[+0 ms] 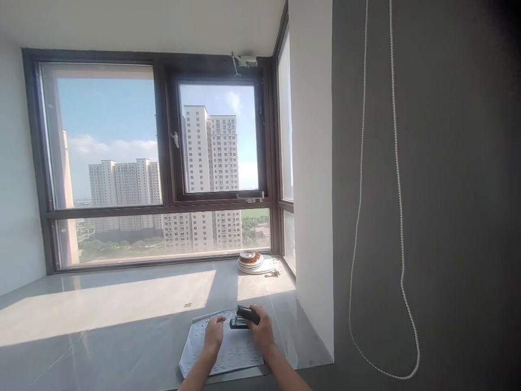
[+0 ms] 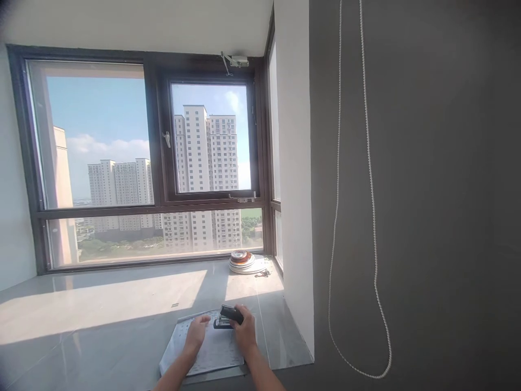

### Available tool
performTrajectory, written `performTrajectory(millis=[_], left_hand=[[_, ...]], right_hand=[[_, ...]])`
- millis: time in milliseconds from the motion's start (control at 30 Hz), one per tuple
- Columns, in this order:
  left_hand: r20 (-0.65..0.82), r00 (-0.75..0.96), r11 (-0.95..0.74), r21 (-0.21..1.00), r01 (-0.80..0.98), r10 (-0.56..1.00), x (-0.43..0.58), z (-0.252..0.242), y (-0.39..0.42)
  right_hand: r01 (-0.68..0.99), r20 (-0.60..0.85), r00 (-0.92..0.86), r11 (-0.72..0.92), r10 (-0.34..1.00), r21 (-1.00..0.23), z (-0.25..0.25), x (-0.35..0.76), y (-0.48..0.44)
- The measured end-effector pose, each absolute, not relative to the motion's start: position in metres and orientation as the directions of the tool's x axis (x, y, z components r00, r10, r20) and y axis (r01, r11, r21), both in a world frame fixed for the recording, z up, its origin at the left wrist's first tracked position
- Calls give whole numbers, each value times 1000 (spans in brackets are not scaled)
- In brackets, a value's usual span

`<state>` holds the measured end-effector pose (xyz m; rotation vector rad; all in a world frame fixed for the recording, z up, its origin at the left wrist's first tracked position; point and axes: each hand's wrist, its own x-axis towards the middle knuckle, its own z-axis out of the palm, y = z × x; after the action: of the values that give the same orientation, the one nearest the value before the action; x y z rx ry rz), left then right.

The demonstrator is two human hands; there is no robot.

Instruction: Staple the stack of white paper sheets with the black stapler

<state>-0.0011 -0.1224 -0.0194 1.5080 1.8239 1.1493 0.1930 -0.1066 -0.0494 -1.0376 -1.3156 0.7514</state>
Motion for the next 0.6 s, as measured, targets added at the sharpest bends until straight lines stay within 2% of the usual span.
performTrajectory(millis=[67,133,200,300,400,500,600], left_hand=[[181,-236,-7,807,591,955,-25,-23,-131],[265,-76,-139,704,697,961,-44,-32,-139],[284,10,-198,641,742,959,-55,-41,-143],[280,-37,-162,653,739,959,-59,-48,-141],[291,-62,-158,675,721,955,-57,-47,-138],[307,-53,-177,672,719,950,-58,-46,-138],[320,-49,-187,665,722,946,-59,-47,-139]], right_hand=[[138,406,163,386,899,-912,-49,192,-109],[178,435,111,413,894,-893,-47,192,-114],[230,462,26,445,886,-866,-43,191,-119],[279,482,-38,472,875,-836,-36,190,-123],[252,490,-44,484,871,-838,-33,189,-121],[217,435,58,414,899,-884,-35,189,-113],[267,405,131,361,905,-893,-41,190,-105]])
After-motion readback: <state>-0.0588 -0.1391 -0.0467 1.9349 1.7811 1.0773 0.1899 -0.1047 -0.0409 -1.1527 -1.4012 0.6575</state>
